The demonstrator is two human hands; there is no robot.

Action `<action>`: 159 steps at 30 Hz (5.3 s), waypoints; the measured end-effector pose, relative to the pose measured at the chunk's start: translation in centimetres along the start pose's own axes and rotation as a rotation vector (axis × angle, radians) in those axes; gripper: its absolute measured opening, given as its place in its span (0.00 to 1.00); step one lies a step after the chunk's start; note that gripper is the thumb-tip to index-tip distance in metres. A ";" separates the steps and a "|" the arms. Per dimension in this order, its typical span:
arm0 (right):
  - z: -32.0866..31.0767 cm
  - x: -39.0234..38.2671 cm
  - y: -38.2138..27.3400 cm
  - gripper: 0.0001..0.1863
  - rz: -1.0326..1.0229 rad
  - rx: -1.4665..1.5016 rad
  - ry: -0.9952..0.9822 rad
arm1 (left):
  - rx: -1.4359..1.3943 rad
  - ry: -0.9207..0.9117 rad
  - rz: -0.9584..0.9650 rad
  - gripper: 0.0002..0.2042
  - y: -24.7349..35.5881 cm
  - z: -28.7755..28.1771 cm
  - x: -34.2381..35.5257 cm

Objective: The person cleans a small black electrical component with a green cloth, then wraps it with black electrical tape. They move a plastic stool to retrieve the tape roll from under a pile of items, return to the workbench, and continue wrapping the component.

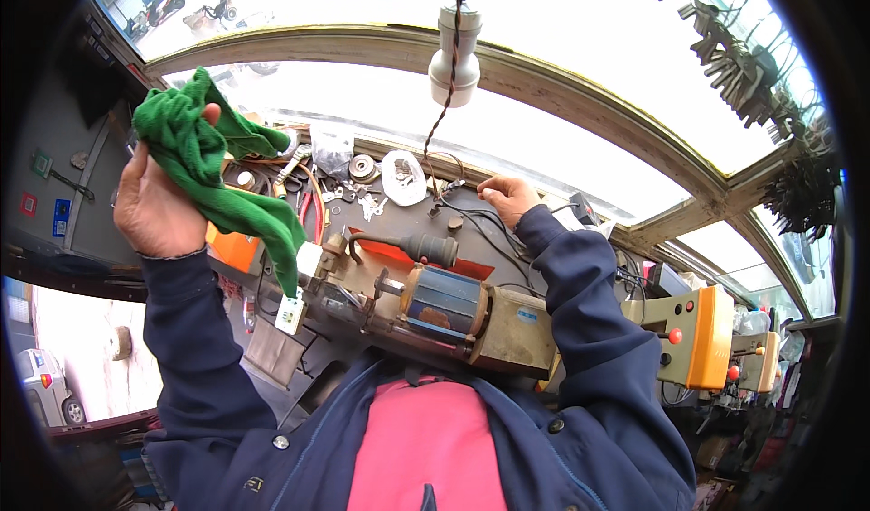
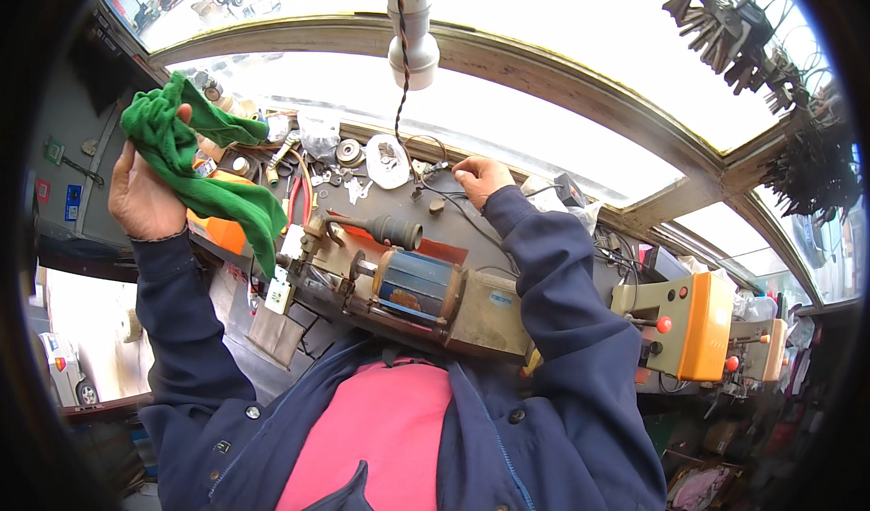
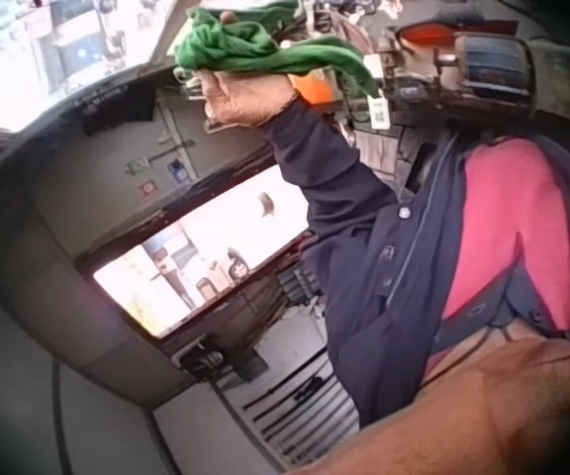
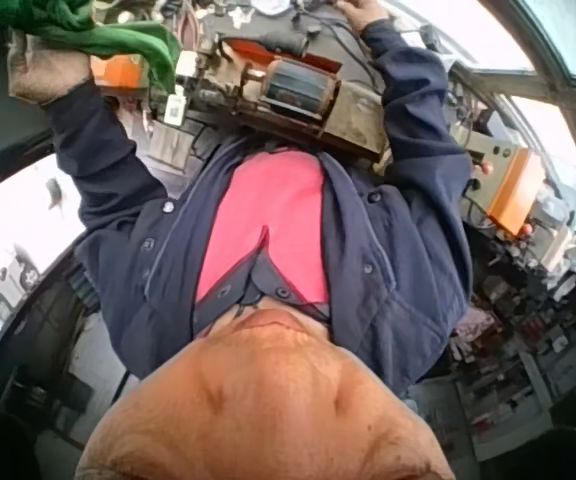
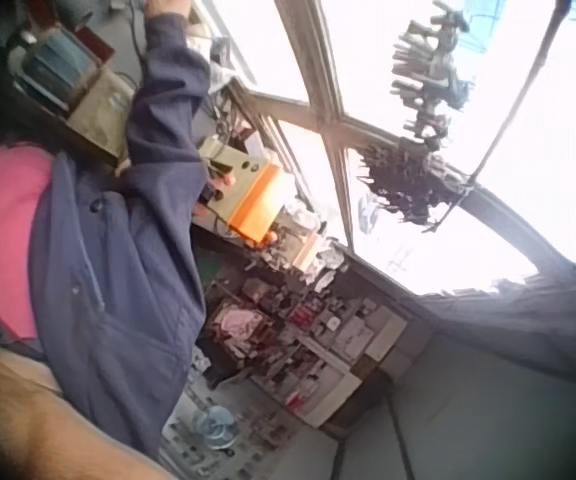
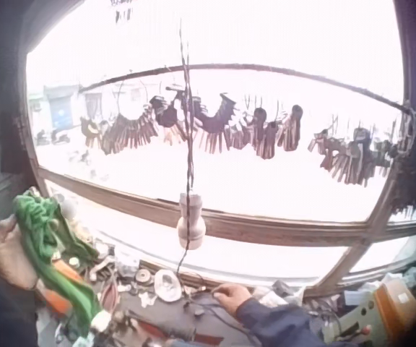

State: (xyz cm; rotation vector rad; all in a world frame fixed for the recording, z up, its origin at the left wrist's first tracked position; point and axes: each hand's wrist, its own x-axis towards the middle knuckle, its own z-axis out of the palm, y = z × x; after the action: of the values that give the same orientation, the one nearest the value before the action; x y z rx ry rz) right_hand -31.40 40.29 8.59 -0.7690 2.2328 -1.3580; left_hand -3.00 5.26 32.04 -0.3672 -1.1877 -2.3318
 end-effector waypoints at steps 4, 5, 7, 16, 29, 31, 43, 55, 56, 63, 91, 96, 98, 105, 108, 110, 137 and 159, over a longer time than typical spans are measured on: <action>2.2 2.1 0.5 0.16 0.075 -0.246 -0.046 | 0.079 0.268 -0.054 0.25 -3.2 -2.0 1.7; 2.7 2.5 0.3 0.16 0.096 -0.270 -0.092 | 0.049 0.289 -0.145 0.24 -3.9 -2.6 2.1; 4.1 3.8 -0.4 0.20 0.207 -0.347 -0.167 | -0.001 0.294 -0.188 0.22 -5.8 -3.5 2.8; 4.1 4.0 -1.4 0.19 0.191 -0.445 -0.361 | 0.062 0.232 -0.332 0.18 -9.8 -4.9 4.8; -2.5 -7.9 -5.9 0.15 0.195 0.349 0.051 | 0.512 -0.004 -0.454 0.15 -8.0 5.0 3.8; -2.5 -9.6 -6.5 0.15 0.121 0.400 0.080 | 0.514 -0.031 -0.460 0.21 -8.2 7.3 3.9; -2.7 -14.0 -7.2 0.15 -0.049 0.566 0.127 | 0.795 -0.593 -0.524 0.08 -18.6 13.9 6.4; -2.2 -16.3 -6.7 0.10 -0.153 0.679 0.137 | 1.076 -0.712 -0.412 0.12 -26.2 14.9 1.0; -2.2 -16.5 -6.7 0.10 -0.150 0.669 0.146 | 1.088 -0.710 -0.387 0.11 -26.3 15.1 0.8; -3.0 -16.1 -7.2 0.09 -0.232 0.265 0.249 | 1.304 -0.514 -0.316 0.07 -27.5 15.6 0.2; -1.1 -12.2 -5.6 0.16 -0.113 1.318 -0.026 | 0.280 -0.141 -0.745 0.09 -29.3 11.3 1.9; -1.5 -11.7 -5.4 0.15 -0.139 1.303 0.056 | 0.185 0.073 -0.695 0.14 -29.0 10.6 3.2; -1.3 -11.4 -5.7 0.15 -0.108 1.210 0.114 | 0.149 0.074 -0.745 0.17 -29.0 11.1 3.1; -0.9 -11.1 -6.1 0.15 -0.152 1.360 -0.042 | 0.102 -0.166 -0.903 0.11 -28.8 11.4 3.2; -1.3 -11.2 -5.9 0.16 -0.205 1.428 -0.137 | 0.121 -0.202 -0.856 0.09 -29.2 11.1 3.3; -1.5 -11.2 -5.7 0.17 -0.234 1.442 -0.140 | 0.115 -0.189 -0.852 0.09 -29.5 11.2 3.2; -0.7 -12.3 -8.1 0.10 -0.100 0.229 0.647 | 0.323 0.101 -0.716 0.15 -28.5 10.9 3.1; 1.1 -12.1 -8.0 0.08 -0.366 -0.227 0.620 | 1.000 -0.244 -0.476 0.11 -28.6 11.2 1.7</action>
State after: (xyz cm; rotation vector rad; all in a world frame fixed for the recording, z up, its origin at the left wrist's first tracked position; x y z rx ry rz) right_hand -19.59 44.37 16.07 -0.9715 2.8683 -1.7126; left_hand -19.72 28.10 19.91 0.0089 -2.5640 -1.7127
